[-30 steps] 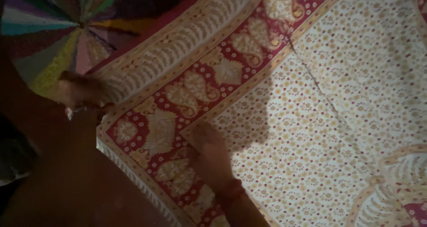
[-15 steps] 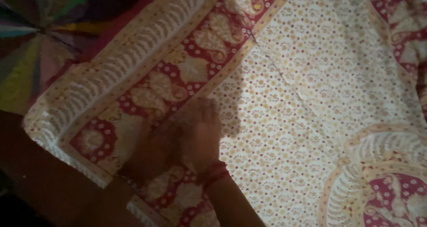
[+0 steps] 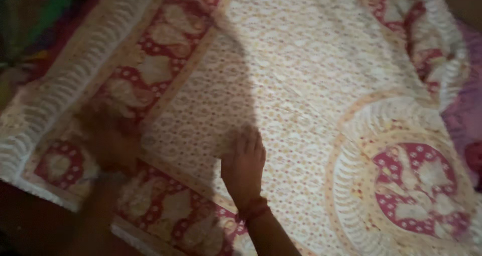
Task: The person folds a patterned bedsheet by hand on a bed, smoothing the fabric and aligning the edges into a rectangular shape.
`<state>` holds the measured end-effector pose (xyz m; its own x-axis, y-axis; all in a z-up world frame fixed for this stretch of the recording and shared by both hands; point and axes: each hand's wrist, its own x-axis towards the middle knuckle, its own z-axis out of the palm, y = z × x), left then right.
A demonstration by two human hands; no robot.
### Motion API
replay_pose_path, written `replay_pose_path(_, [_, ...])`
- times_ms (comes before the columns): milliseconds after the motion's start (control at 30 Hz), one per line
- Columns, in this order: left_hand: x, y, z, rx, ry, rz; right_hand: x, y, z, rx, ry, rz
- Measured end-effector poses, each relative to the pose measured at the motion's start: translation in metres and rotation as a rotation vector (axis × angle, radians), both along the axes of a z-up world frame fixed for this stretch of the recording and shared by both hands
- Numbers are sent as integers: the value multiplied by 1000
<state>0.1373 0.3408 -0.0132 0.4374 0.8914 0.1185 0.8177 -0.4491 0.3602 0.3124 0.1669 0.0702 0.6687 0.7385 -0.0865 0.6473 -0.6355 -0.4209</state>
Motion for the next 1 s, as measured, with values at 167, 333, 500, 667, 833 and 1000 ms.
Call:
replay_pose_path(167, [89, -155, 30, -125, -57, -553, 16, -97, 9, -28, -61, 178])
replay_pose_path(333, [140, -226, 29, -249, 56, -778, 78, -218, 9, -308, -218, 328])
replay_pose_path(500, [149, -176, 30, -216, 424, -489, 146, -314, 31, -471, -297, 37])
replay_pose_path(667, [138, -163, 37, -229, 373, -150, 157, -379, 41, -325, -281, -123])
replay_pose_path(833, [139, -287, 42, -32, 353, -368, 103, -424, 28, -184, -171, -98])
replay_pose_path(1000, [187, -472, 65, -216, 57, -611, 52, -460, 24, -322, 102, 2])
